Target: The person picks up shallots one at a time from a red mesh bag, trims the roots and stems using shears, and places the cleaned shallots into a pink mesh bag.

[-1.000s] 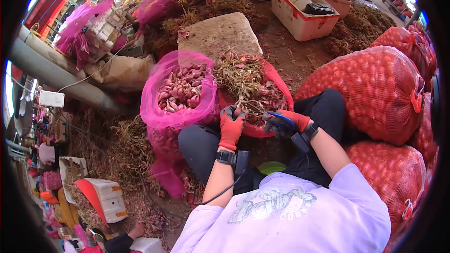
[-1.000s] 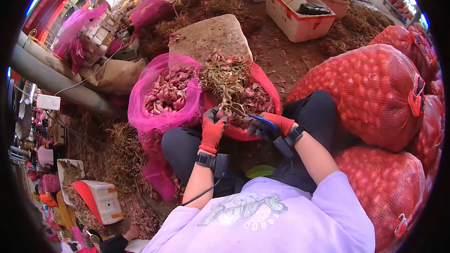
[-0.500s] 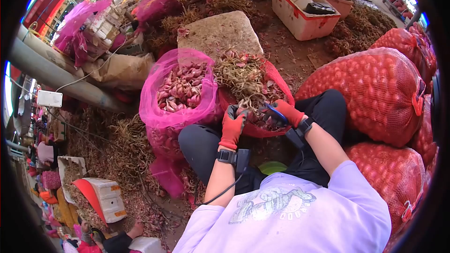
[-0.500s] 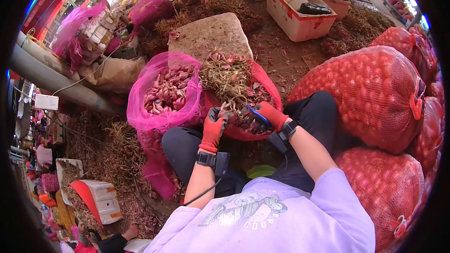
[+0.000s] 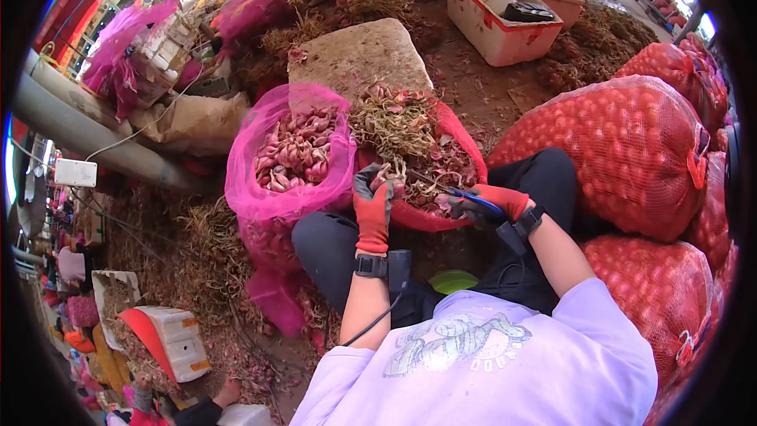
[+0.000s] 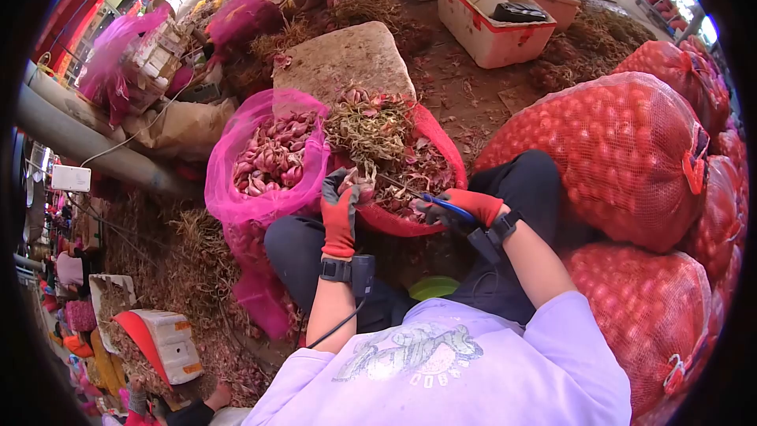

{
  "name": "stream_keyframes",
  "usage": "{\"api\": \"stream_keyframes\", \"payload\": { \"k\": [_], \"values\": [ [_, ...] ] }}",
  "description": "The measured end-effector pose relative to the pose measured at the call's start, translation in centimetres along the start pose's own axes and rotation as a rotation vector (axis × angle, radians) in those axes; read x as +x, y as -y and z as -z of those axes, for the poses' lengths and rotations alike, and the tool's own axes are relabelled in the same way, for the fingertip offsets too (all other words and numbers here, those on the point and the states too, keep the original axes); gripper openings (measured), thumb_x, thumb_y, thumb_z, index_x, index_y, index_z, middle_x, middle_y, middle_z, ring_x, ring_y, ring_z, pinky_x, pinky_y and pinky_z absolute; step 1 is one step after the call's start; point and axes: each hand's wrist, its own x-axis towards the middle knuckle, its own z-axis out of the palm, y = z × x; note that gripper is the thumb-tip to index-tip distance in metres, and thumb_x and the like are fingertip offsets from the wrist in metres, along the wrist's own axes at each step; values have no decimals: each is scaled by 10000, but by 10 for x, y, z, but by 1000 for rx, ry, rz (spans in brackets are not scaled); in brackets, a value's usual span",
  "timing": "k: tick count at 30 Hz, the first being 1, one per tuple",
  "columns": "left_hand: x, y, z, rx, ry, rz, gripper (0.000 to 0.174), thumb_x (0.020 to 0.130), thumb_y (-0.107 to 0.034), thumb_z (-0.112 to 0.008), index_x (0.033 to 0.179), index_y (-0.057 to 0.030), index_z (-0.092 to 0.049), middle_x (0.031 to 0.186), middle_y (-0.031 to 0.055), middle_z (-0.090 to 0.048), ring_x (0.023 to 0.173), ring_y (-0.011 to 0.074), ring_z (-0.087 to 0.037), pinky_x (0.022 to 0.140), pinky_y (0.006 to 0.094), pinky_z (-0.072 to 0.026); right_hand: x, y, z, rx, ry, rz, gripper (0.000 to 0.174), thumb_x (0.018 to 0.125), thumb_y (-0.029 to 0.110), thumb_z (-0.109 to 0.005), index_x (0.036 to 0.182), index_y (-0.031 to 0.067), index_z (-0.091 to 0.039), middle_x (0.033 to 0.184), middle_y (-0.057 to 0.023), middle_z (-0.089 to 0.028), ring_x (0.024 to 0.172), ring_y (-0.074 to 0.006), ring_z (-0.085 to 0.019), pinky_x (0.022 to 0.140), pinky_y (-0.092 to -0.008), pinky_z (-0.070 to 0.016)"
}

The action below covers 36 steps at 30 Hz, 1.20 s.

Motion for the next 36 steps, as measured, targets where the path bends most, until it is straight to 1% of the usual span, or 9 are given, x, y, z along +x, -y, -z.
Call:
{"api": "stream_keyframes", "payload": {
  "k": [3, 6, 10, 13, 14, 18, 21, 26, 36],
  "values": [
    [-1, -9, 3, -4, -16, 42, 399, 806, 52, -594, 1177, -39, -477, 891, 7, -539, 637, 41, -459, 531, 183, -412, 30, -26, 11, -123, 109, 259, 385, 896, 443, -540, 1181, 205, -641, 650, 14, -564, 549, -58, -513, 480, -239, -411],
    [-10, -20, -6, 106, -88, -25, 422, 800, 49, -614, 1185, -62, -483, 925, 6, -541, 630, 43, -462, 521, 183, -406, 27, -10, 8, -190, -12, 77, 450, 834, 513, -590, 1024, 115, -680, 729, -88, -648, 613, -180, -607, 563, -314, -465],
    [-6, -10, -10, 196, -160, -152, 443, 796, 42, -632, 1190, -89, -481, 954, 0, -530, 616, 40, -456, 480, 186, -375, 14, 8, -19, -671, -315, 116, 603, 755, 653, -572, 1007, 118, -688, 872, -212, -655, 875, -339, -627, 771, -394, -474],
    [-1, -3, -9, 144, -126, -153, 446, 798, 43, -631, 1192, -102, -479, 957, -3, -524, 607, 37, -451, 465, 181, -357, 11, 16, -29, -623, -358, 55, 650, 752, 665, -565, 999, 75, -681, 873, -218, -655, 883, -341, -629, 773, -392, -474],
    [-4, -7, -9, 139, -124, -113, 442, 800, 43, -627, 1191, -102, -480, 951, -6, -523, 605, 36, -449, 465, 178, -354, 22, -3, -31, -631, -462, 141, 627, 766, 651, -575, 855, 39, -678, 728, -163, -648, 713, -278, -649, 645, -381, -475],
    [-11, -26, -10, 100, -149, 3, 422, 797, 85, -590, 1196, -5, -488, 1136, 61, -525, 934, 117, -540, 800, 232, -469, 36, -20, -20, 33, -104, 114, 436, 824, 485, -627, 904, 64, -702, 647, -71, -618, 575, -120, -574, 522, -300, -429],
    [-4, -15, -4, 94, -97, -90, 433, 811, 55, -595, 1197, -99, -474, 910, -24, -514, 588, 23, -424, 458, 166, -328, 32, -9, -20, 223, -52, 58, 344, 838, 399, -649, 946, 78, -712, 616, -32, -600, 520, -63, -509, 480, -258, -385],
    [-4, -14, -4, 68, -107, -38, 438, 812, 57, -585, 1208, -97, -474, 859, -36, -513, 567, 22, -413, 454, 164, -325, 46, -20, -16, -69, -165, 164, 333, 826, 379, -664, 977, 86, -712, 604, -9, -603, 478, -81, -486, 478, -270, -373],
    [-1, -3, -3, 60, -51, -56, 445, 816, 55, -575, 1222, -98, -475, 822, -20, -522, 553, 25, -414, 444, 172, -333, 36, -12, -15, -36, -156, 134, 356, 829, 433, -630, 904, 99, -730, 593, -43, -596, 549, -127, -538, 552, -297, -419]
  ]
}}
